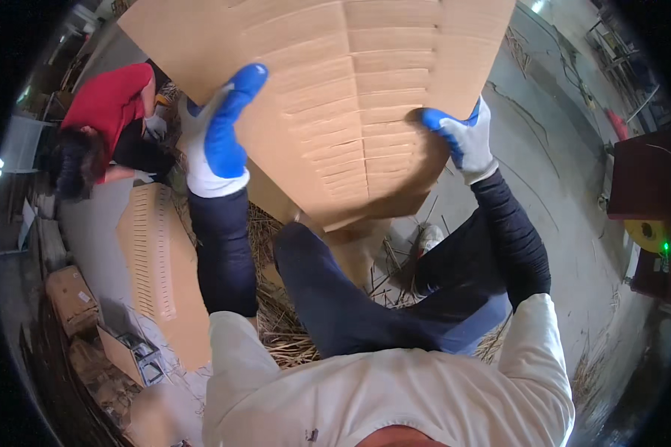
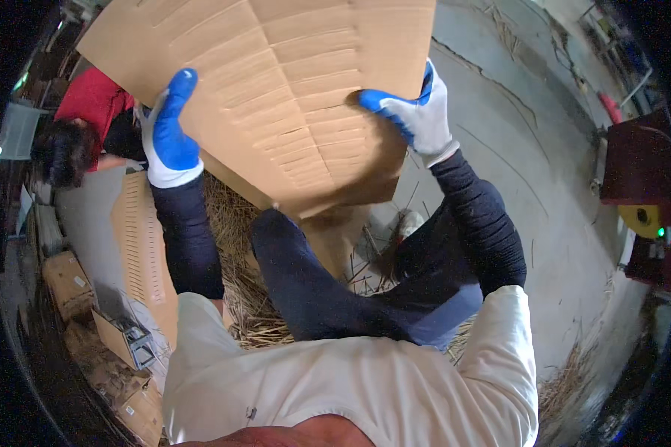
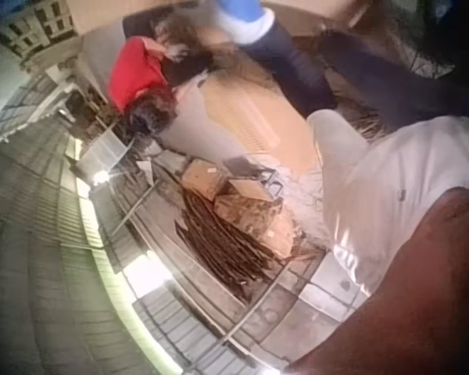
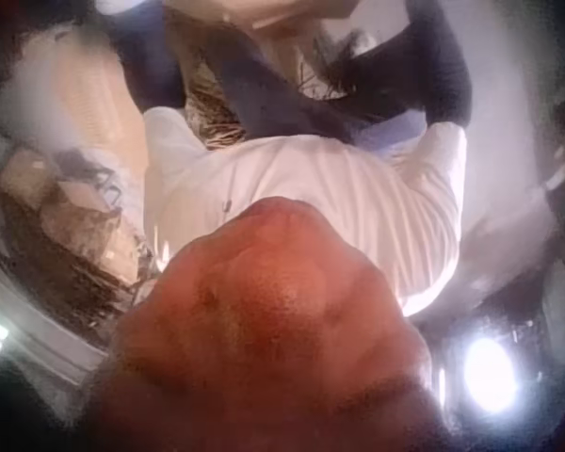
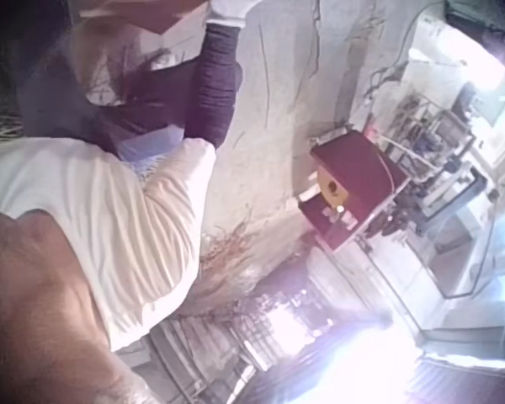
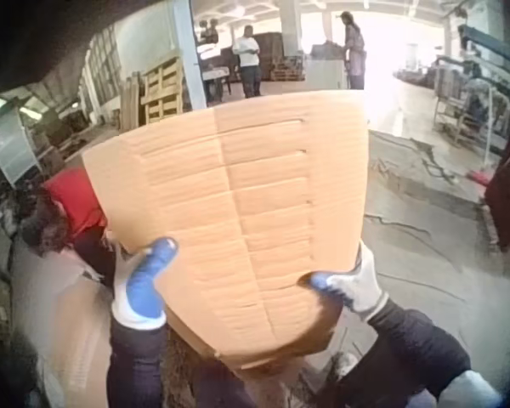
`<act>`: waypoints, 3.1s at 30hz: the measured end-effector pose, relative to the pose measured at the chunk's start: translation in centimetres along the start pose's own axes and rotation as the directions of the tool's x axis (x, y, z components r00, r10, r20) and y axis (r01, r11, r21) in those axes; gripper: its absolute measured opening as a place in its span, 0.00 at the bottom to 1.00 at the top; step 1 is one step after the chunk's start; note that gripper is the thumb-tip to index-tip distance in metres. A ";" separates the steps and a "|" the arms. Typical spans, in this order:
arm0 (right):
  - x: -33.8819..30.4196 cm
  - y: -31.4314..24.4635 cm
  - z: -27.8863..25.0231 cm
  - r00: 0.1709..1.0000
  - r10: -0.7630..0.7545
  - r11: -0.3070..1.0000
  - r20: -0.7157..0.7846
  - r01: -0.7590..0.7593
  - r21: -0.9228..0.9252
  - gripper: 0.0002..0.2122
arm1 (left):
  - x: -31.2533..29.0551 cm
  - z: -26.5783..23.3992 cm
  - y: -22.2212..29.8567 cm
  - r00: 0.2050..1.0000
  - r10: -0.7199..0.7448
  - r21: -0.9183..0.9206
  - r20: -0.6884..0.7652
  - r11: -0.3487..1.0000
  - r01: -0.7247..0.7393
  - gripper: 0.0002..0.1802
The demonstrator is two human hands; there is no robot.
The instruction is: Assembling cardboard packaging structures by inserting protective straw materials into precut slots.
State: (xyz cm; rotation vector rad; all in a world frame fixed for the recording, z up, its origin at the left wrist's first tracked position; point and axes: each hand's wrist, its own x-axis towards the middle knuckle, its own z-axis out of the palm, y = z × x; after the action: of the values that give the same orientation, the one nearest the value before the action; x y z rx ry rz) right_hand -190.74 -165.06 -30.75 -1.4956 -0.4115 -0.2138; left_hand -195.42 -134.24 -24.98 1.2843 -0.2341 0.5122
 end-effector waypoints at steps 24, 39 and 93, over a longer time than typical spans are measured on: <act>1.3 -4.5 -2.1 0.900 -0.214 0.955 0.381 0.274 -0.110 0.11 | -6.8 -5.2 -12.5 0.703 -0.606 -0.343 0.372 0.615 0.710 0.25; 4.4 0.3 -5.7 0.919 -0.245 0.879 0.308 0.345 -0.329 0.19 | -4.5 0.3 -10.6 0.958 -0.287 -0.131 -0.019 0.950 0.282 0.16; 0.2 2.5 -1.8 0.946 0.203 0.979 0.252 -0.203 -0.027 0.24 | -6.9 -2.0 -9.0 0.942 -0.335 0.090 -0.005 0.938 0.335 0.18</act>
State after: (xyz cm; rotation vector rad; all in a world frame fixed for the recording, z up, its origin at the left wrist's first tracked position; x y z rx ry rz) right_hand -189.38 -166.63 -32.98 -1.5594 -0.4565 0.1432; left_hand -197.20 -135.62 -36.23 1.3802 0.0024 0.2253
